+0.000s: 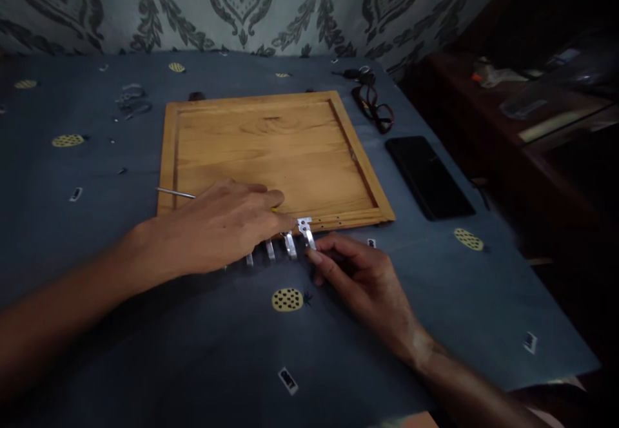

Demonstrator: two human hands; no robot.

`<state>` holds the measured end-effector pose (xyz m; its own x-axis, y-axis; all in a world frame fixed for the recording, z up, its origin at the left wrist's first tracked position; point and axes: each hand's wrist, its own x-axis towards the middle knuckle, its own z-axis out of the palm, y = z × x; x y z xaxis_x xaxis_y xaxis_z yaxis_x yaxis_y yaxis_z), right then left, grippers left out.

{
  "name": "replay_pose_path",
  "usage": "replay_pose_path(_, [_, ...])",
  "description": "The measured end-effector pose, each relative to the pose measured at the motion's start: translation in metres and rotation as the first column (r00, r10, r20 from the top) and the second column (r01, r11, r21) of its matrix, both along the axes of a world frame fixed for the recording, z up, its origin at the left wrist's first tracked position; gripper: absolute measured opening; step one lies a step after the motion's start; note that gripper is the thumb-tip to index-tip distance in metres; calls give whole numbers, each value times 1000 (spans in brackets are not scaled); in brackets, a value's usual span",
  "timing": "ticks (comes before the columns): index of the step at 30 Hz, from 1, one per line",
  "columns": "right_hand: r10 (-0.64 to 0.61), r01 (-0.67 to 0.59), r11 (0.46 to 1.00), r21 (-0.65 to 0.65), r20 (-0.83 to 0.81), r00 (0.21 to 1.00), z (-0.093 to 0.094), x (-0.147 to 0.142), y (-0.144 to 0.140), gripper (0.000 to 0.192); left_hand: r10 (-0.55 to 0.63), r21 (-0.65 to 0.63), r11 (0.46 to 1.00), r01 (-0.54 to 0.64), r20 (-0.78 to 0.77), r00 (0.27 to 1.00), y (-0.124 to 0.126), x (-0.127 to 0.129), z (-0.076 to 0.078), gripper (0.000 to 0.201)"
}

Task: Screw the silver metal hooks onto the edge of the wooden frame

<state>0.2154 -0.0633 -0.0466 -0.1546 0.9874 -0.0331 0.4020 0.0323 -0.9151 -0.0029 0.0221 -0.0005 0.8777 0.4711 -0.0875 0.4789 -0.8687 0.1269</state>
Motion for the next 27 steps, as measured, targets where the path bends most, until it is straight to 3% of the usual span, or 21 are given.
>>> replay_pose_path(7, [1,-1,1000,23,-18,1000,-2,1,1,18,3,15,1000,-3,13,1000,0,0,-2,34])
replay_pose_path(12, [-64,64,998,0,-52,997,-3,0,-5,15,-4,47,999,4,9,1000,-1,-1,-3,34])
replay_pose_path(16, [-83,69,984,166,82,993,-2,6,-8,11,-4,39,999,4,-13,1000,-1,0,-3,35])
replay_pose_path(21, [-124,-64,882,467,360,925,-1,18,-7,21,-10,70,997,12,-27,1000,-1,1,-3,37])
replay_pose_path(27, [-47,-270,820,505,529,847,-4,22,-2,39,-30,136,990,27,18,999,-4,-1,-2,43])
